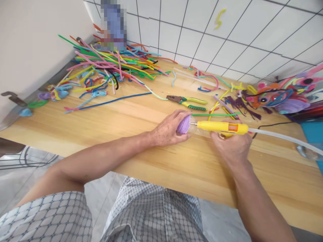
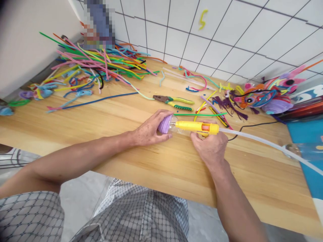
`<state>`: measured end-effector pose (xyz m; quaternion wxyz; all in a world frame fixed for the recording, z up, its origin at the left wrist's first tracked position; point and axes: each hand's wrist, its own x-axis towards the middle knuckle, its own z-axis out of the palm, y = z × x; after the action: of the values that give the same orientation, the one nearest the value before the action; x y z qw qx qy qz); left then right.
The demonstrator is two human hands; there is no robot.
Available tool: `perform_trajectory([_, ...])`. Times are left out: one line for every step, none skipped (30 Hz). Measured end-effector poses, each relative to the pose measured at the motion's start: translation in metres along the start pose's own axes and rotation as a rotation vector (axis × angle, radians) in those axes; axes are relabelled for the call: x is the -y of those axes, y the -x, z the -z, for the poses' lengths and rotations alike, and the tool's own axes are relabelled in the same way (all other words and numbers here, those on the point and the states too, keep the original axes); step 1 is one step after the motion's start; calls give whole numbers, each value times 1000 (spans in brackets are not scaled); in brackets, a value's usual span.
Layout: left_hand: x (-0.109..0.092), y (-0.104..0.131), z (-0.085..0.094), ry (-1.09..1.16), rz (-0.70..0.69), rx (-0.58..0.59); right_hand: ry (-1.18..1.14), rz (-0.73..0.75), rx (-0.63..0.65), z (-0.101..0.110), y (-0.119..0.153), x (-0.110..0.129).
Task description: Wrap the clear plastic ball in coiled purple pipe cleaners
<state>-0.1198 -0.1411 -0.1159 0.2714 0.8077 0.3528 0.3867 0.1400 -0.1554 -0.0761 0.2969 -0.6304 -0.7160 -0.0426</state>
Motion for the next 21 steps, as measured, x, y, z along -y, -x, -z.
perform_trajectory([0, 0, 0, 1, 3, -2, -4, -8, 7, 0, 0, 0])
perform_trajectory([0, 0, 0, 4, 4, -4, -7, -19, 11, 1, 0, 1])
perform_trajectory([1, 0, -1, 8, 2, -5, -8, -30, 13, 1, 0, 1])
perform_trajectory([1, 0, -1, 12, -1, -6, -9, -39, 13, 1, 0, 1])
perform_trajectory([1, 0, -1, 15, -3, -6, -11, -43, 12, 1, 0, 1])
perform_trajectory([1, 0, -1, 16, -4, -6, -11, -43, 12, 0, 0, 1])
perform_trajectory([2, 0, -1, 15, -7, -7, -8, -41, 12, 0, 0, 0])
perform_trajectory([2, 0, -1, 14, -9, -7, -4, -37, 10, -1, 0, -1])
perform_trajectory([1, 0, -1, 10, -12, -7, -1, -30, 7, -1, 0, -2])
perform_trajectory([1, 0, -1, 6, -15, -6, 1, -21, 4, -2, 1, -3])
perform_trajectory([1, -1, -1, 3, -16, -3, 1, -11, -5, -2, 1, -4])
perform_trajectory([1, -1, 0, 1, -14, 0, 0, -2, -15, -3, 1, -5])
perform_trajectory([0, -1, 0, 1, -11, 2, -3, 8, -24, -3, 1, -6])
perform_trajectory([0, -1, 0, 3, -6, 3, -6, 14, -29, -3, 1, -6])
perform_trajectory([0, -1, 0, 6, -2, 3, -5, 17, -28, -3, 1, -6])
perform_trajectory([0, -1, 0, 8, -1, 3, 0, 14, -24, -3, 1, -6])
perform_trajectory([0, -1, 0, 9, -1, 3, 7, 5, -16, -3, 1, -6])
perform_trajectory([0, -1, 0, 8, -1, 4, 16, -8, -7, -3, 0, -5])
perform_trajectory([0, -1, 0, 7, -2, 6, 24, -23, -3, -3, 0, -5])
perform_trajectory([0, -1, 0, 5, -2, 8, 31, -37, -6, -3, 0, -5])
perform_trajectory([0, -1, 0, 3, -1, 10, 33, -44, -9, -3, 0, -5])
